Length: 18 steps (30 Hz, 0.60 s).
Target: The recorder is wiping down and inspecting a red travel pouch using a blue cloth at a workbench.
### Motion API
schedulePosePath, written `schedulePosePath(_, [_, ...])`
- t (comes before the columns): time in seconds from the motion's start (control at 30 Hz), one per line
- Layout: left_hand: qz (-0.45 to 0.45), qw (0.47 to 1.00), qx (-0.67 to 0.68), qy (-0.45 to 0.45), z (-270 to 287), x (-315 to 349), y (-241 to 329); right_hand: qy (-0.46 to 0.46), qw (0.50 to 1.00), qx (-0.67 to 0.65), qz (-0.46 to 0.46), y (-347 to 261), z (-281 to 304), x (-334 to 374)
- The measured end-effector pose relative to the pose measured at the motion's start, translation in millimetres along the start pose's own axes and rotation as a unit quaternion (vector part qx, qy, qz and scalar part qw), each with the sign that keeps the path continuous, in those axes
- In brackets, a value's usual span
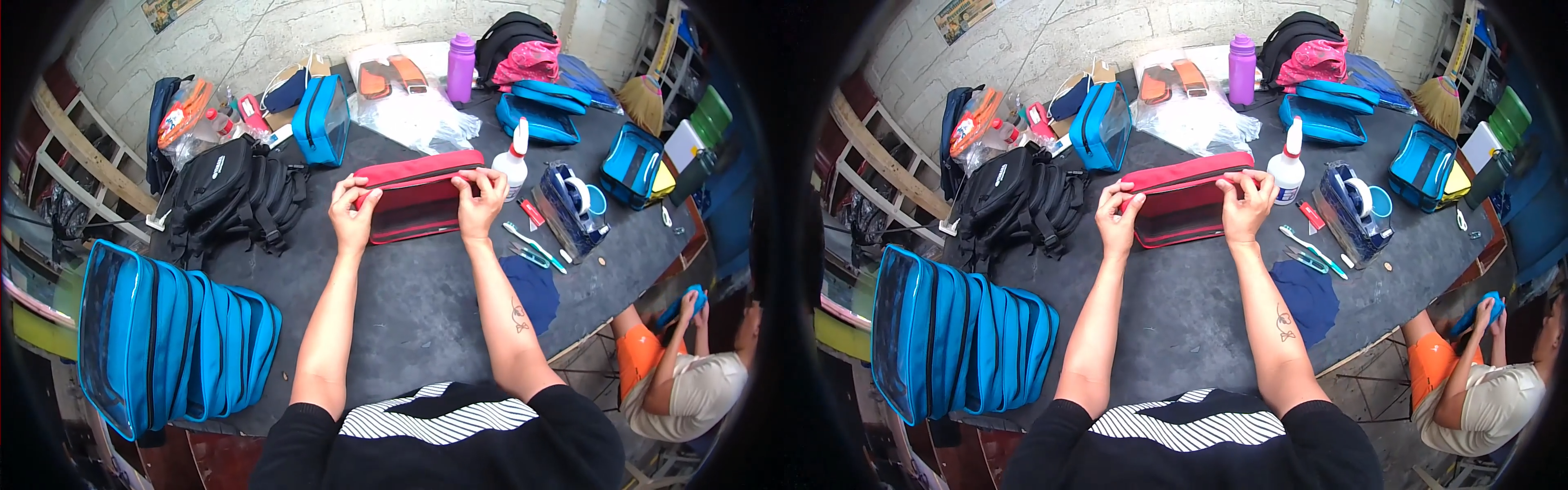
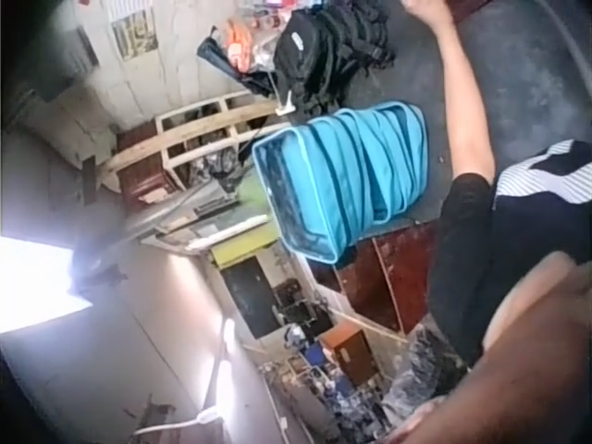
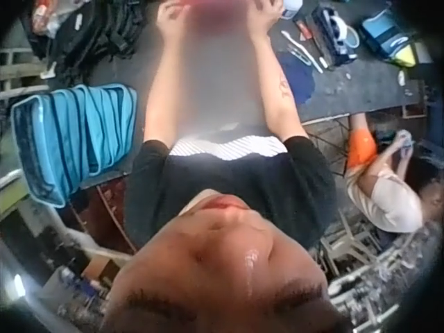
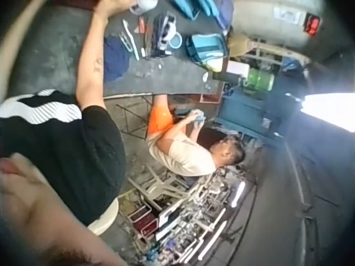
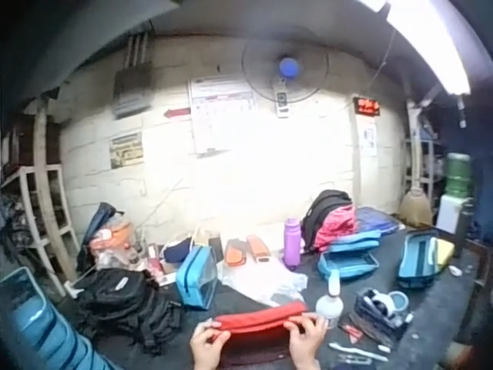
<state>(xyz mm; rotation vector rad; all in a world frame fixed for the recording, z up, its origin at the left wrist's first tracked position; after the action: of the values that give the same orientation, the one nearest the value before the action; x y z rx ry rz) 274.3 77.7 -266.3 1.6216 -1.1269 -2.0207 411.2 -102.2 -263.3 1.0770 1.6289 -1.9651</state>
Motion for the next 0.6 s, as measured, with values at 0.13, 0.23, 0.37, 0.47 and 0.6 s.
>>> schedulePosePath(0.13, [0.03,0.992,0.07,-0.101,14.7,-4.6,-5.5,-0.016,0.988,-0.145,-0.048,11.4,0.0,-10.4])
schedulePosePath(0.23, [0.049,0.976,0.085,-0.192,19.7,-9.3,2.7,-0.079,0.959,-0.257,-0.092,32.9,11.0,-17.3])
schedulePosePath(0.37, [0.06,0.977,0.026,-0.203,39.5,-10.9,11.5,-0.168,0.857,-0.405,-0.27,57.3,40.0,-24.7])
schedulePosePath(0.47, [0.169,0.974,0.075,-0.133,51.3,11.7,-12.8,-0.186,0.844,-0.389,-0.319,85.8,54.4,-16.6])
schedulePosePath(0.6, [0.24,0.939,0.13,-0.207,45.0,55.8,-50.7,-0.287,0.855,-0.221,-0.371,100.7,55.9,10.7])
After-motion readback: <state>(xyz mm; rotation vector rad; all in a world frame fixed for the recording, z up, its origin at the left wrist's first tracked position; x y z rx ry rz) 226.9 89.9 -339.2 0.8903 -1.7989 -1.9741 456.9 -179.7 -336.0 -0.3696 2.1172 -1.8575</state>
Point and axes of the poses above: each hand's wrist, its own x-axis away from the middle knuckle, its own z-axis out of the back of the hand, y = z × x, the point moved 1 cm from there along -x, towards the middle knuckle, and after that the axes turned 8 degrees about y, right-handed, at the moved point
